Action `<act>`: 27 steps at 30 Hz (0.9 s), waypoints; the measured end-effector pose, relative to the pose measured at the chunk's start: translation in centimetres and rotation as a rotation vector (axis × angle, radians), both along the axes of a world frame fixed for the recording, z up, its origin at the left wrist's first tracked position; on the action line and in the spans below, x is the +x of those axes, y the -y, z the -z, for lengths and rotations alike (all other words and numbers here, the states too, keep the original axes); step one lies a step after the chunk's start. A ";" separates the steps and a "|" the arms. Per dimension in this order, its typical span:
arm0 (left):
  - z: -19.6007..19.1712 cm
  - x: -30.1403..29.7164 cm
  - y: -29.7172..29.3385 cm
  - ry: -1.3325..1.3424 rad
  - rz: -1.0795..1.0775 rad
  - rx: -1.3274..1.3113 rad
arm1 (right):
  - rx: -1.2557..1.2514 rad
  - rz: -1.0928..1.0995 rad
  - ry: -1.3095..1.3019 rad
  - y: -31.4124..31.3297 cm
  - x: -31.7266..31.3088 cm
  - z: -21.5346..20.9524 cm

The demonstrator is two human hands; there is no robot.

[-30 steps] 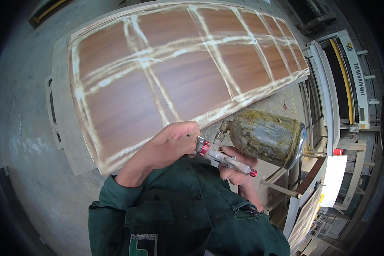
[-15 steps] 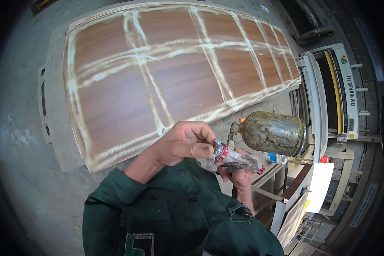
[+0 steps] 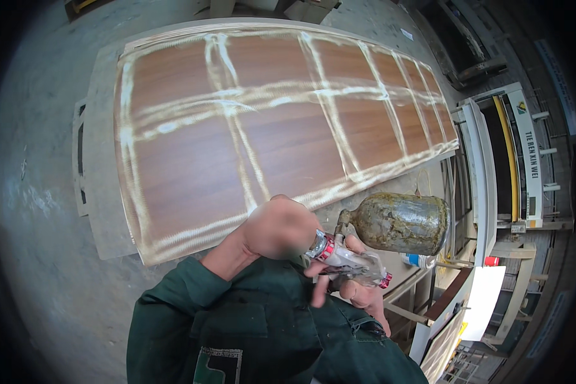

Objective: Using a spray gun to apply a coating to a large wooden panel in an industrial manufacturing setting.

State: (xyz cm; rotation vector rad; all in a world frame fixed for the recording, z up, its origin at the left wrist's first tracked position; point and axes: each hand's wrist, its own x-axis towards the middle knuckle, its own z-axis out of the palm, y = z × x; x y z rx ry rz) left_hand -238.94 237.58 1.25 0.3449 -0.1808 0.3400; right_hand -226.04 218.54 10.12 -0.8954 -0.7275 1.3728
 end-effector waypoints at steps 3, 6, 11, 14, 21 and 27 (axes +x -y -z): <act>-0.3 -0.6 0.1 -0.049 -0.025 -0.073 | -0.064 0.016 0.136 -0.6 0.2 0.0; 1.7 -2.0 -1.3 -0.506 -0.250 0.317 | -0.212 0.200 0.503 -3.4 -1.0 -1.9; 14.3 -11.4 -1.0 -1.541 -0.983 1.203 | -0.328 0.325 0.649 -6.9 0.9 -0.9; 18.4 -17.9 -0.6 -2.057 -1.137 1.445 | -0.379 0.423 0.766 -8.4 1.2 0.9; 24.1 -22.5 -0.6 -2.561 -1.150 1.266 | -0.439 0.343 0.756 -13.4 1.2 0.8; 24.1 -21.7 -1.4 -2.593 -1.138 1.287 | -0.519 0.504 0.860 -17.6 5.2 2.6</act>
